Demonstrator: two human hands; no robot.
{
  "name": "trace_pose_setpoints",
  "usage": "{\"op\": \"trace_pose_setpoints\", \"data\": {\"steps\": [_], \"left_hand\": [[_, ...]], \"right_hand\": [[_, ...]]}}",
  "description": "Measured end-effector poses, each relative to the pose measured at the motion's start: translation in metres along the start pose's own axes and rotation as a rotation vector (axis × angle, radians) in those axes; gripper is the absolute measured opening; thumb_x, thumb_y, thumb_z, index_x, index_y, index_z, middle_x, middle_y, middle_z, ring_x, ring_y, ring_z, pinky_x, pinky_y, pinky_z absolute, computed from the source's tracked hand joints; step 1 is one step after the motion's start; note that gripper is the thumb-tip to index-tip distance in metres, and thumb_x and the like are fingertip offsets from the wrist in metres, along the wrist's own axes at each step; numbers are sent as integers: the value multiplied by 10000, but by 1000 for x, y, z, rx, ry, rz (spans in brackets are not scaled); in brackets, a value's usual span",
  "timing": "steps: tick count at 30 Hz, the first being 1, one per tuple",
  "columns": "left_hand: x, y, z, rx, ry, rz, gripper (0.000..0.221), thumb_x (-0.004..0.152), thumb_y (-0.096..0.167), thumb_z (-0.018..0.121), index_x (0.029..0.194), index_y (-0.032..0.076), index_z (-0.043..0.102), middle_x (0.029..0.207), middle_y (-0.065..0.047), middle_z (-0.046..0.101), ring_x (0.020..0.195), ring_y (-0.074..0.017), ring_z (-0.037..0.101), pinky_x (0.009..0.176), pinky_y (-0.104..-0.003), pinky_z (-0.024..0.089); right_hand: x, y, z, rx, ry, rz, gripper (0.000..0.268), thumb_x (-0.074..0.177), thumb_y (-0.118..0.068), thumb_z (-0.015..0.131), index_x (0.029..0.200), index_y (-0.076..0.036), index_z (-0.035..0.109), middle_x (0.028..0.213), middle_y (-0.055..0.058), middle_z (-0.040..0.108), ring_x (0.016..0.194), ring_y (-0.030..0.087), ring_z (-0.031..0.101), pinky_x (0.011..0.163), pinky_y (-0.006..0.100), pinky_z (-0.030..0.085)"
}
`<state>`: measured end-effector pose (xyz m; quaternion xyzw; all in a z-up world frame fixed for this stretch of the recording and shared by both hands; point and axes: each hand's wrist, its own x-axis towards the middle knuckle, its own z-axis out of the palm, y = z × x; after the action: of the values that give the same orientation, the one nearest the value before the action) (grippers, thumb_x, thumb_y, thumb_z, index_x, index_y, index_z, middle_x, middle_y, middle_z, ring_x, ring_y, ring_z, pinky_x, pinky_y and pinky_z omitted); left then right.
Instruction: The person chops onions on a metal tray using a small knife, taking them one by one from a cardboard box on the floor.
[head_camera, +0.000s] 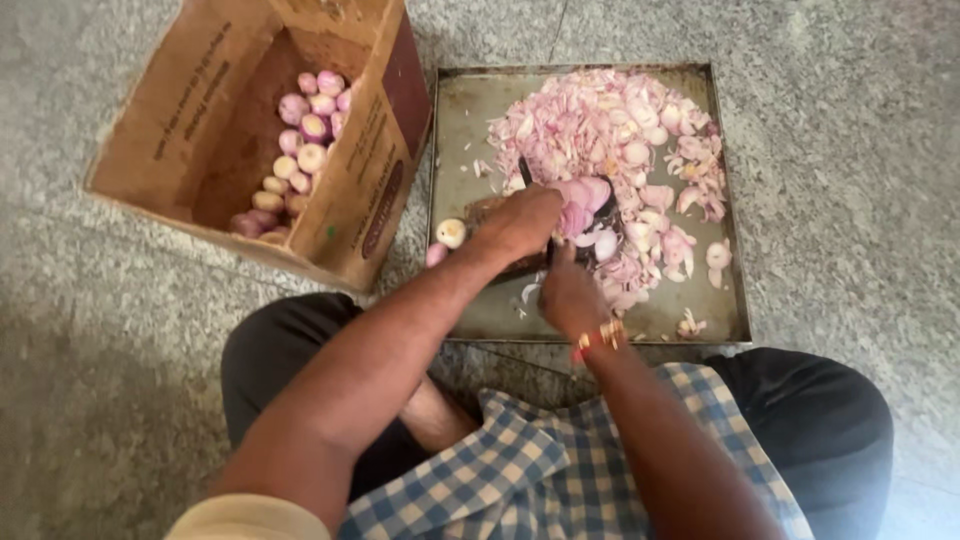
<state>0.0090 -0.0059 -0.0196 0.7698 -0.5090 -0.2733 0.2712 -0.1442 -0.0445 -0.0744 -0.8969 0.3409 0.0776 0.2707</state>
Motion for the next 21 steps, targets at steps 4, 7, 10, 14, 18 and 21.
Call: {"op": "trace_pose_setpoints", "data": {"steps": [4,7,10,14,18,21], "left_hand": [[8,-11,8,217,-11,22,303,968,152,489,1072,-40,700,1118,-307,694,1075,-422,697,908,-492,546],[6,-8,5,168,15,-7,295,928,93,498,1100,-58,685,1121,-342,663,1055,-447,684,895,-493,547],[-1,-3,0,105,47,44,319,879,61,505,1118,-19,701,1100,-319,679,1055,-433,684,880,-493,549],[4,5,-5,166,-58,-68,290,955,134,517,1089,-20,723,1134,-294,707,1078,-383,714,909,-471,553],[-10,8,-6,-119,77,-38,337,981,150,468,1163,-4,705,1191,-305,679,1129,-393,657,954,-458,501],[-18,17,-15,-264,77,16,390,956,184,419,1202,47,689,1170,-262,708,1100,-364,684,952,-435,509]], "right_hand": [[3,3,-25,-32,38,-28,454,892,-106,581,1261,96,408,978,356,675,950,513,696,833,585,556],[-20,-11,-17,39,29,-8,510,854,-76,565,1291,93,363,969,377,663,936,532,676,834,600,530],[-8,-19,-16,40,38,11,392,938,-91,519,1276,71,402,988,368,683,959,526,682,860,602,528],[-16,-6,-31,25,-23,36,540,845,-95,609,1298,71,367,993,356,684,977,516,678,859,592,533],[-13,-17,-11,139,78,43,644,854,-40,564,1400,126,264,980,381,677,964,533,673,859,593,526],[4,-11,-22,-2,33,21,423,936,-89,540,1319,42,416,1056,330,697,1023,501,691,886,590,541]]}}
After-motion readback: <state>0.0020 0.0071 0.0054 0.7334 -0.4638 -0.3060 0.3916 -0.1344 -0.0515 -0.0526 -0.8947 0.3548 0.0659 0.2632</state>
